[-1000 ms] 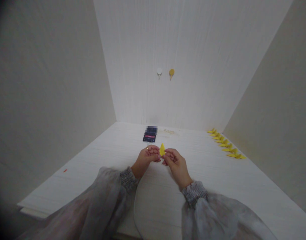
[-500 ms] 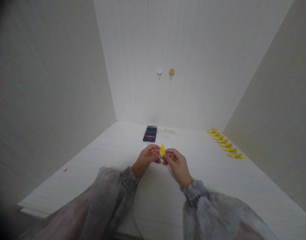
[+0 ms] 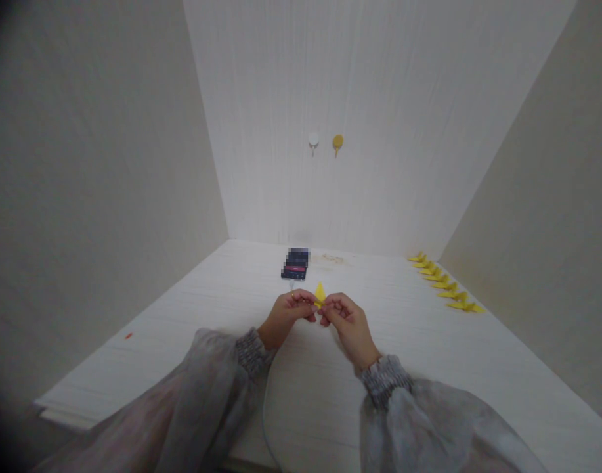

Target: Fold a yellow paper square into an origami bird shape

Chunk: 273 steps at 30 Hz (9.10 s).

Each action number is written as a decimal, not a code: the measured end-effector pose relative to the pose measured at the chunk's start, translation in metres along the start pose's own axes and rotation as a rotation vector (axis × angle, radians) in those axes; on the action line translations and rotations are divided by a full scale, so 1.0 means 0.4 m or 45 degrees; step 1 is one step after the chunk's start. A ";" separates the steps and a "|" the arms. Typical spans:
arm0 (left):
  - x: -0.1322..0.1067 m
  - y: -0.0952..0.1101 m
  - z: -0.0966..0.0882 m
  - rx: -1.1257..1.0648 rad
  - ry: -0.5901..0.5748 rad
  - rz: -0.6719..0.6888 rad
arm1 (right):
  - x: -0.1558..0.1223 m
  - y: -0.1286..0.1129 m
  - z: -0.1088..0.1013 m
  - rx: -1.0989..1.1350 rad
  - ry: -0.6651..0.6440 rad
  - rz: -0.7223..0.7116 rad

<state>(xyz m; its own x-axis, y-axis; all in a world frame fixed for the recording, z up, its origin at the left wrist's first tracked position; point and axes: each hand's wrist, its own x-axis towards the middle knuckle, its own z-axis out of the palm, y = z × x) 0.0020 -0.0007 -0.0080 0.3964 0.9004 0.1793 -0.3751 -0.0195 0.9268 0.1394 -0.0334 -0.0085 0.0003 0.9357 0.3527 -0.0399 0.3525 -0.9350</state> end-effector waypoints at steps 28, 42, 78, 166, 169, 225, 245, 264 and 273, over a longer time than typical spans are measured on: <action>-0.006 0.004 -0.002 0.010 0.010 0.076 | -0.005 -0.004 -0.009 0.019 -0.123 -0.159; 0.007 -0.004 -0.003 -0.107 -0.006 0.177 | -0.002 -0.018 0.006 -0.062 -0.016 0.055; 0.007 0.005 0.004 -0.068 -0.012 0.068 | -0.007 -0.016 0.012 -0.282 -0.004 0.039; -0.006 0.000 -0.006 0.516 -0.109 0.314 | 0.000 -0.008 0.006 -0.056 -0.147 0.156; -0.010 0.009 -0.001 0.436 -0.079 0.205 | 0.000 -0.003 0.004 -0.097 -0.168 0.150; 0.007 -0.004 -0.005 -0.021 -0.031 0.038 | -0.006 -0.010 0.015 -0.101 -0.068 0.033; 0.009 -0.007 -0.007 -0.062 -0.004 0.022 | -0.002 -0.015 0.014 0.002 -0.059 0.018; 0.006 -0.002 -0.006 -0.059 0.024 0.018 | -0.002 -0.020 0.016 0.058 -0.066 0.057; 0.005 0.001 -0.004 -0.034 0.035 0.014 | 0.000 -0.013 0.010 0.046 -0.092 0.045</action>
<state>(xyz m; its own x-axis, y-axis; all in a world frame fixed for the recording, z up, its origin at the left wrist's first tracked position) 0.0013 0.0017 -0.0077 0.3693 0.9117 0.1802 -0.4019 -0.0181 0.9155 0.1354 -0.0353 -0.0034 -0.0741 0.9437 0.3224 -0.0747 0.3171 -0.9454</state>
